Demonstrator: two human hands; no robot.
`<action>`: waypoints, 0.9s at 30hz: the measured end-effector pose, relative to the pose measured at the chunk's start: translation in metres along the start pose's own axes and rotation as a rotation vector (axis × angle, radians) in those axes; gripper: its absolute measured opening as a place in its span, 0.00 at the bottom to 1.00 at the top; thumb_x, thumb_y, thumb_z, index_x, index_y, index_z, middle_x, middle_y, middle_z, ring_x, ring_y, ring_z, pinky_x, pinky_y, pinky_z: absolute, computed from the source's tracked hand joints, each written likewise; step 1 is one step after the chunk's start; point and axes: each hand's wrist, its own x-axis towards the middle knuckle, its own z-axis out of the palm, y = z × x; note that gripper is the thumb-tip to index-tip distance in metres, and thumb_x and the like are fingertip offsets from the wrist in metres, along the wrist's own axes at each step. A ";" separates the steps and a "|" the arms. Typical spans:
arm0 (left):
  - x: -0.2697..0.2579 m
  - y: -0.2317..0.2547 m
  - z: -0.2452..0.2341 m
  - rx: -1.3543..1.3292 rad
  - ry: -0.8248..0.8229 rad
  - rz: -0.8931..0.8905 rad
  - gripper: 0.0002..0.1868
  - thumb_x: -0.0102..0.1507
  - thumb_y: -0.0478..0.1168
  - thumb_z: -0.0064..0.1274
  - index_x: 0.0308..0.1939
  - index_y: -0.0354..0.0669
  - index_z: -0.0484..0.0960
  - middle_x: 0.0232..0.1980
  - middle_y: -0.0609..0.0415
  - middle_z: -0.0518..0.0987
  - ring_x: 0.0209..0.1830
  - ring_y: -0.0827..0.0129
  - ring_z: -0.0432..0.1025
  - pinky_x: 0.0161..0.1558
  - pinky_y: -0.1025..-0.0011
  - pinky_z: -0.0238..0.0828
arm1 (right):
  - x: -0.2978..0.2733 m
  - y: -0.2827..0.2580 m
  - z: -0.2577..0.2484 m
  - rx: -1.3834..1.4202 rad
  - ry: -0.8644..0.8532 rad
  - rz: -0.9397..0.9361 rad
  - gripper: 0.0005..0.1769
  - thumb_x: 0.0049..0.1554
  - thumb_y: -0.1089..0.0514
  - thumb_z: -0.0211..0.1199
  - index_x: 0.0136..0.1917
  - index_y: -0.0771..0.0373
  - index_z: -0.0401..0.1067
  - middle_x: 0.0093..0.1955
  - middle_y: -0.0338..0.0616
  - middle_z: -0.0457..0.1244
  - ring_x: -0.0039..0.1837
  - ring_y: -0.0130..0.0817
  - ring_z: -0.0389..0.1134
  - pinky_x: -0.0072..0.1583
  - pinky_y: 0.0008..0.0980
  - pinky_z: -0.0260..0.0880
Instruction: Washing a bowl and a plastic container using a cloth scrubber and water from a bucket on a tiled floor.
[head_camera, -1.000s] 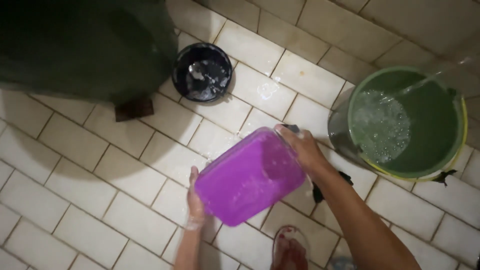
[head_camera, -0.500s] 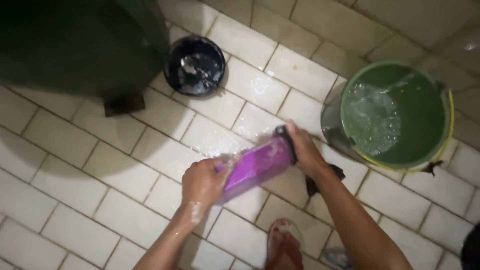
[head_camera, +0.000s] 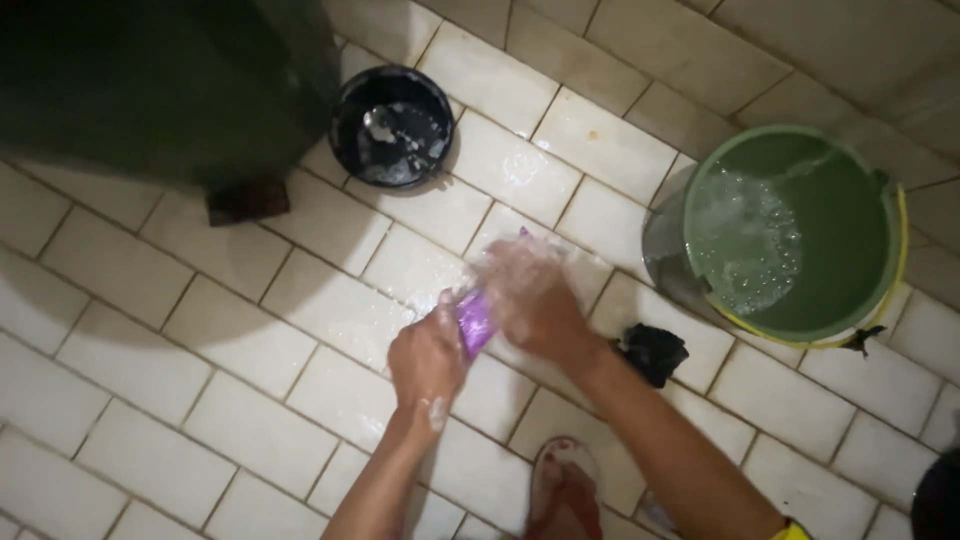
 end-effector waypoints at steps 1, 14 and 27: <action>-0.001 0.000 0.002 -0.053 0.016 0.034 0.22 0.72 0.50 0.37 0.43 0.45 0.87 0.27 0.37 0.80 0.27 0.39 0.75 0.33 0.46 0.72 | 0.003 0.011 -0.003 -0.033 0.010 0.080 0.20 0.57 0.63 0.62 0.63 0.67 0.74 0.63 0.54 0.66 0.64 0.52 0.66 0.64 0.56 0.62; -0.038 -0.004 0.039 -0.164 -0.473 0.256 0.15 0.62 0.44 0.56 0.51 0.42 0.78 0.40 0.38 0.83 0.38 0.44 0.78 0.39 0.52 0.74 | -0.050 0.029 0.000 0.177 0.346 0.599 0.10 0.62 0.64 0.63 0.57 0.67 0.72 0.55 0.53 0.68 0.56 0.48 0.69 0.61 0.42 0.69; -0.010 0.019 0.025 0.184 -0.453 0.303 0.20 0.67 0.55 0.53 0.42 0.40 0.84 0.45 0.41 0.81 0.47 0.48 0.75 0.51 0.53 0.73 | -0.154 0.023 -0.029 -0.213 -0.817 0.425 0.16 0.55 0.48 0.61 0.52 0.59 0.71 0.48 0.49 0.66 0.55 0.51 0.68 0.56 0.51 0.68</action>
